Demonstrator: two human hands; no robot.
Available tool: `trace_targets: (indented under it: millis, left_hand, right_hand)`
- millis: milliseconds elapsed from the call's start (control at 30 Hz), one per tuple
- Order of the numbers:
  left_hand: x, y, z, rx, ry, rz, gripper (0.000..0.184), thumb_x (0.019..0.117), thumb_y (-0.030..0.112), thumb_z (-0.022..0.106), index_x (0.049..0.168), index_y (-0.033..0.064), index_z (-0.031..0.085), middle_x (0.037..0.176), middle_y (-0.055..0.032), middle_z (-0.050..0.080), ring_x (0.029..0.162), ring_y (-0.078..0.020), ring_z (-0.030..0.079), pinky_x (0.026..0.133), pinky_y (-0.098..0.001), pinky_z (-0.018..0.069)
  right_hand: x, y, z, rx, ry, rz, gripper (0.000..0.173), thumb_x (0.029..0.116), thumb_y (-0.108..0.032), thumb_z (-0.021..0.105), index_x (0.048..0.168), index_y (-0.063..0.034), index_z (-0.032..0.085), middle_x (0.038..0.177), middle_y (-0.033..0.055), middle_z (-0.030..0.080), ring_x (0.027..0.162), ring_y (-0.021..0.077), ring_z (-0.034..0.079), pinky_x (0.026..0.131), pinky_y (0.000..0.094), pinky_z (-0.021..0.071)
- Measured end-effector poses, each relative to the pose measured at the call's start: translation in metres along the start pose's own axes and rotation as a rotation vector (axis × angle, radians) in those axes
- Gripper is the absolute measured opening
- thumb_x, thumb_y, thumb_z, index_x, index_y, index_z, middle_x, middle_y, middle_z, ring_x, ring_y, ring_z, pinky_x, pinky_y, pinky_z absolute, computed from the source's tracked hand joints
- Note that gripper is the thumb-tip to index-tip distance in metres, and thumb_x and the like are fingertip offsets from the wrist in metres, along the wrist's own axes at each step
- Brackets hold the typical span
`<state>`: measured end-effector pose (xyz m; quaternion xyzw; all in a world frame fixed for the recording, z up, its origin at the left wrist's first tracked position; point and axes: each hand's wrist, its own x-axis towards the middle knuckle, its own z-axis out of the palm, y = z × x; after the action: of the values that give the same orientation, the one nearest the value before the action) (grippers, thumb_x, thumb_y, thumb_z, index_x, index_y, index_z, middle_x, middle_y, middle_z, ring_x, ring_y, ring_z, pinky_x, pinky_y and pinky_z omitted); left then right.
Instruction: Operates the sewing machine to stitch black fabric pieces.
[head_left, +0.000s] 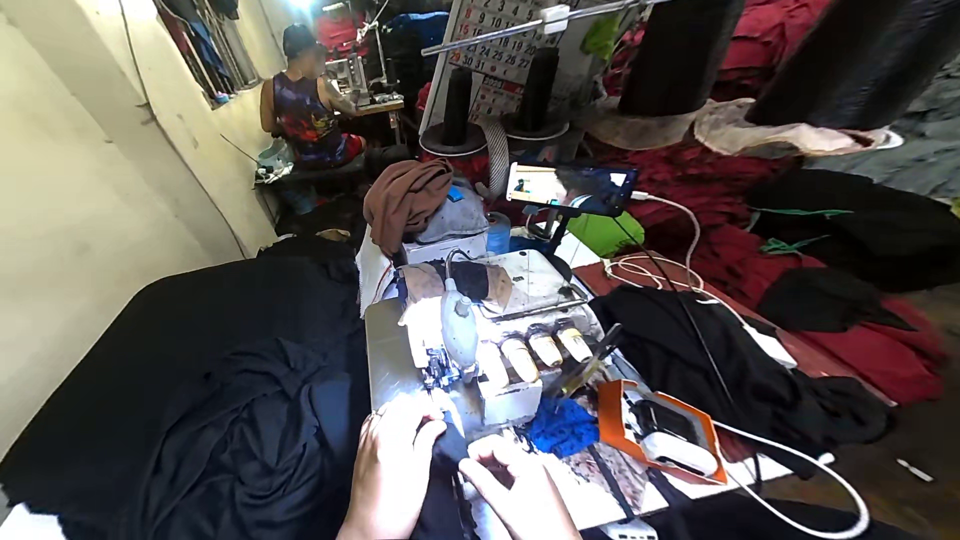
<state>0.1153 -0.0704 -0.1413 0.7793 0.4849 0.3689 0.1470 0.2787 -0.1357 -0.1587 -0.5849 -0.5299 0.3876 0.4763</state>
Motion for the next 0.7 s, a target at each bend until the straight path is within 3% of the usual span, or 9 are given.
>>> trace_targets:
  millis: [167, 267, 333, 433, 533, 600, 700]
  left_hand:
    - [-0.005, 0.01, 0.003, 0.221, 0.031, 0.144, 0.011, 0.0901, 0.015, 0.069, 0.093, 0.0198, 0.079, 0.102, -0.0033, 0.074, 0.101, -0.0241, 0.071, 0.087, -0.0492, 0.0552]
    - [-0.022, 0.04, 0.005, 0.389, -0.001, 0.075, 0.025, 0.0878, 0.006, 0.07, 0.11, 0.0127, 0.079, 0.106, -0.0136, 0.074, 0.103, -0.0346, 0.071, 0.085, -0.054, 0.0562]
    - [-0.03, 0.052, 0.01, 0.464, -0.018, -0.002, 0.034, 0.0889, 0.012, 0.07, 0.122, 0.0153, 0.076, 0.113, -0.0155, 0.073, 0.106, -0.038, 0.07, 0.087, -0.0546, 0.0541]
    - [-0.032, 0.049, 0.015, 0.414, 0.02, -0.05, 0.034, 0.0909, 0.013, 0.067, 0.124, 0.018, 0.076, 0.12, -0.0164, 0.072, 0.111, -0.0387, 0.068, 0.098, -0.0547, 0.0497]
    - [-0.031, 0.034, 0.011, 0.254, 0.056, 0.011, 0.032, 0.0946, 0.006, 0.06, 0.122, 0.0104, 0.076, 0.118, -0.0153, 0.074, 0.114, -0.0358, 0.068, 0.104, -0.0518, 0.0487]
    - [-0.031, 0.025, 0.006, 0.184, 0.042, 0.058, 0.028, 0.0985, 0.006, 0.055, 0.118, 0.0043, 0.075, 0.118, -0.0159, 0.074, 0.116, -0.0346, 0.068, 0.106, -0.0494, 0.0485]
    - [-0.031, 0.018, 0.002, 0.179, -0.017, 0.076, 0.028, 0.1019, 0.009, 0.054, 0.119, 0.0043, 0.075, 0.126, -0.0165, 0.071, 0.122, -0.0344, 0.066, 0.11, -0.05, 0.0456]
  right_hand:
    - [0.0, 0.007, 0.001, 0.034, 0.016, 0.048, 0.016, 0.0906, -0.014, 0.071, 0.088, 0.0013, 0.069, 0.079, 0.0031, 0.067, 0.07, 0.0031, 0.062, 0.067, 0.0213, 0.0527]
    - [-0.002, 0.01, 0.005, 0.14, 0.047, 0.069, 0.02, 0.0868, -0.006, 0.074, 0.094, -0.0024, 0.055, 0.076, -0.0003, 0.065, 0.065, 0.0043, 0.062, 0.063, 0.0237, 0.0541]
    - [-0.003, 0.01, 0.008, 0.218, 0.042, 0.074, 0.025, 0.0867, -0.001, 0.072, 0.098, -0.0048, 0.051, 0.076, -0.0021, 0.065, 0.067, 0.0052, 0.064, 0.066, 0.0255, 0.0566]
    - [-0.006, 0.006, 0.01, 0.214, 0.023, 0.038, 0.018, 0.0891, 0.0, 0.069, 0.102, 0.0004, 0.057, 0.083, 0.0021, 0.067, 0.073, 0.0079, 0.067, 0.07, 0.028, 0.0589]
    - [-0.005, 0.0, 0.011, 0.112, 0.032, -0.061, 0.017, 0.0917, -0.002, 0.068, 0.105, 0.0065, 0.061, 0.087, 0.0073, 0.067, 0.076, 0.0077, 0.065, 0.072, 0.0251, 0.0566]
    - [-0.002, 0.0, 0.012, 0.006, 0.069, -0.14, 0.018, 0.0918, -0.003, 0.067, 0.105, 0.0092, 0.063, 0.088, 0.013, 0.068, 0.078, 0.0128, 0.067, 0.075, 0.0275, 0.0566]
    - [0.002, 0.0, 0.015, -0.086, 0.113, -0.212, 0.016, 0.0918, -0.003, 0.067, 0.103, 0.009, 0.066, 0.09, 0.0167, 0.069, 0.08, 0.0188, 0.067, 0.077, 0.0315, 0.0565]
